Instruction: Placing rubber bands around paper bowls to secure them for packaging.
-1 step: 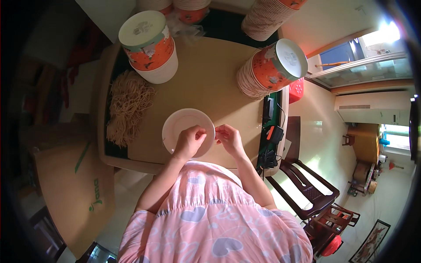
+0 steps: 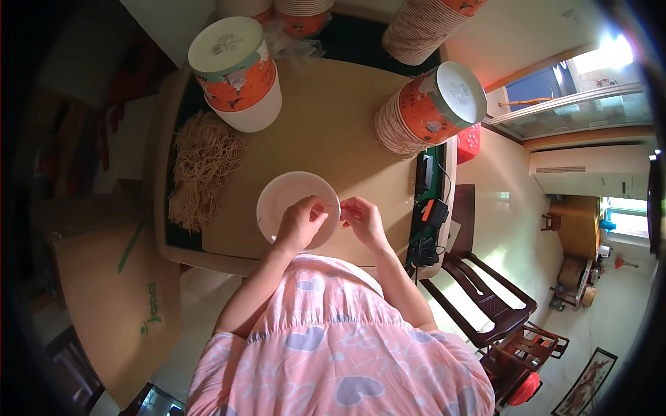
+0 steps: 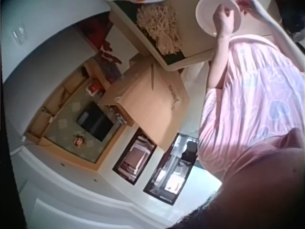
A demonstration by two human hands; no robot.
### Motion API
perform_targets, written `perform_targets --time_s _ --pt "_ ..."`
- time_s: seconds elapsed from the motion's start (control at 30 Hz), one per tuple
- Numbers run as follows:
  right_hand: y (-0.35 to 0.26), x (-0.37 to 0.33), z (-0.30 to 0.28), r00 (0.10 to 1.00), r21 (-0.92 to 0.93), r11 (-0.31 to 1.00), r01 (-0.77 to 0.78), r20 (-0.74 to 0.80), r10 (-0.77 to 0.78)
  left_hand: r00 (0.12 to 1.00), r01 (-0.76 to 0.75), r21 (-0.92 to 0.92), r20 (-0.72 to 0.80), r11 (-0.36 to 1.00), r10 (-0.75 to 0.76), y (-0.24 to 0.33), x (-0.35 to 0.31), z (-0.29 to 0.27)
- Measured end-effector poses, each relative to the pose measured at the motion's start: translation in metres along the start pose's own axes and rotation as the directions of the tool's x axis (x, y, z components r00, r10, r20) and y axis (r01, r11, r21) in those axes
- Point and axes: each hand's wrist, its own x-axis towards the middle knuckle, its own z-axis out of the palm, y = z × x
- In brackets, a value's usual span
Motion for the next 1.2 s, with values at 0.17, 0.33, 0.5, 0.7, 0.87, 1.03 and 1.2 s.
perform_targets --time_s 0.17,0.33,0.5,0.7,0.87,1.03,1.2 --pt "0.000 0.001 0.000 1.000 -0.051 0.999 0.000 0.006 0.001 0.996 -0.073 0.160 -0.047 0.984 0.081 0.012 0.004 0.009" --pt "-0.020 -0.017 -0.001 1.000 -0.060 0.998 -0.001 0.017 0.002 0.996 -0.083 0.098 -0.019 0.992 0.086 -0.002 0.009 0.014" --pt "-0.058 -0.064 0.016 0.958 0.053 0.983 0.177 0.220 -0.184 0.979 0.143 -0.131 0.163 0.981 -0.121 -0.027 0.013 0.019" --pt "-0.069 -0.036 0.027 0.928 -0.613 0.716 0.334 0.083 -0.362 0.724 0.678 -0.519 0.594 0.520 -0.352 -0.023 0.017 0.004" --pt "-0.056 -0.032 0.021 0.942 -0.745 0.608 0.276 0.085 -0.324 0.712 0.683 -0.417 0.562 0.599 -0.421 -0.020 0.012 -0.004" --pt "-0.056 -0.032 0.018 0.930 -0.792 0.516 0.327 0.173 -0.324 0.770 0.597 -0.301 0.476 0.744 -0.425 -0.012 0.005 -0.007" --pt "-0.055 -0.033 0.030 0.914 -0.780 0.516 0.355 0.173 -0.367 0.773 0.598 -0.289 0.456 0.748 -0.441 -0.012 0.006 -0.009"
